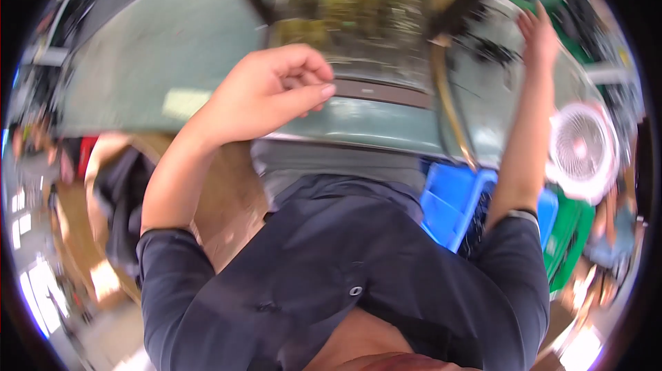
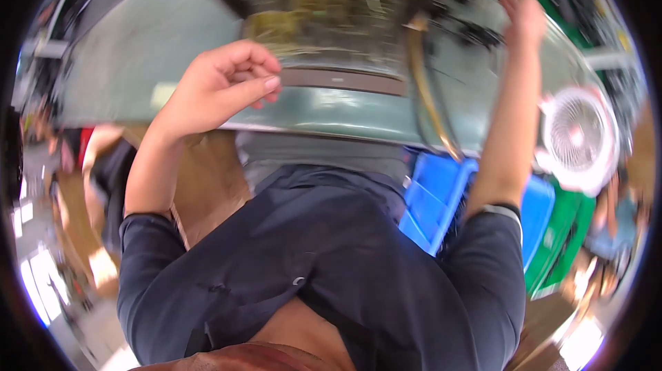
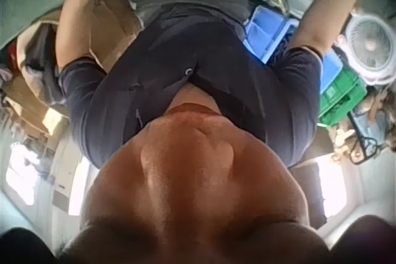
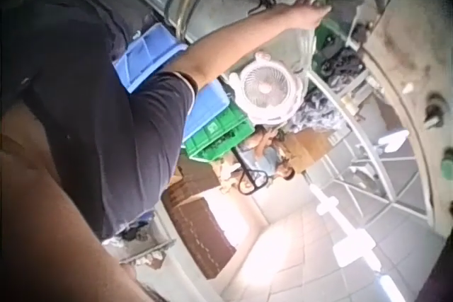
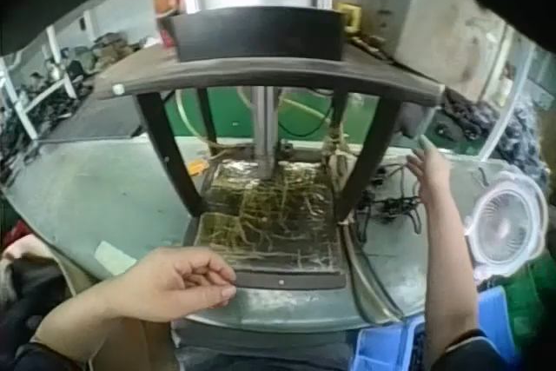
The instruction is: Assemble bicycle seats by attaching metal frames to the seat cushions using a press machine.
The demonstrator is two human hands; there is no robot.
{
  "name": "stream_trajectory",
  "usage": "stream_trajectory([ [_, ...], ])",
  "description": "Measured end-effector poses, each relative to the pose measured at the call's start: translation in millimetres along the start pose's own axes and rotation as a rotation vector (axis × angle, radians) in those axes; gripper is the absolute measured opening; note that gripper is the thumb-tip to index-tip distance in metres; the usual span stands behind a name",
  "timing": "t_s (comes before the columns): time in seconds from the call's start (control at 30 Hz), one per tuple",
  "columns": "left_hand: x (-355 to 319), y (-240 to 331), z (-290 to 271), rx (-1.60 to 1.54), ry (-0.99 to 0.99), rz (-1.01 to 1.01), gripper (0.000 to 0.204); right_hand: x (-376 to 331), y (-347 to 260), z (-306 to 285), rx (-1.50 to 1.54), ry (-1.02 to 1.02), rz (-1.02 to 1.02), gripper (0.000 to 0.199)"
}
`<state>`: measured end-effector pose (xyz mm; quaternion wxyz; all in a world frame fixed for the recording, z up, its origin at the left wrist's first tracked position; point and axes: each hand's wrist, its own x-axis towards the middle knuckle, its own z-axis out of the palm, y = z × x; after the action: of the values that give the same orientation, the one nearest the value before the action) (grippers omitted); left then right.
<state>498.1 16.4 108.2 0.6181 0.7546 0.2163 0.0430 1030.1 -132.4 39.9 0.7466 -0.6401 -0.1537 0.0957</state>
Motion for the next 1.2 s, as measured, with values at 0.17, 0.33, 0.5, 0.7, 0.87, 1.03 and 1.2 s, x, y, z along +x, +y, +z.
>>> stream_trajectory([
  [0.17,-102.7,-54.2,-77.9,-0.144,0.661,0.154,0.014,-48.1,74.6,16.5,-1.133,-0.399,-0.474,0.049],
  [0.33,-244.7,-159.7,-166.8,0.211,1.418,-0.121,0.021,-37.3,102.4,28.2,-1.087,-0.484,-0.359,0.044],
  [0.5,-358.3,-290.5,-203.6,0.802,1.41,-0.74,0.034,-3.5,120.5,1.0,-0.92,-0.403,-0.21,0.046],
  [0.7,-341.9,-343.1,-173.9,0.927,0.551,-0.627,0.046,-124.8,13.0,-17.4,-1.177,-0.277,-0.081,0.063],
  [0.87,-385.5,-454.3,-178.3,1.239,0.174,-1.093,0.066,-178.9,-1.5,-65.2,-0.933,-0.489,0.007,0.057],
  [1.03,-217.7,-473.2,-195.7,1.196,0.369,-0.749,0.063,-201.8,8.2,-94.7,-0.949,-0.503,-0.083,0.061],
  [1.2,-121.1,-451.3,-179.8,1.258,0.215,-0.509,0.062,-211.4,19.4,-85.3,-1.124,-0.392,-0.14,0.063],
])
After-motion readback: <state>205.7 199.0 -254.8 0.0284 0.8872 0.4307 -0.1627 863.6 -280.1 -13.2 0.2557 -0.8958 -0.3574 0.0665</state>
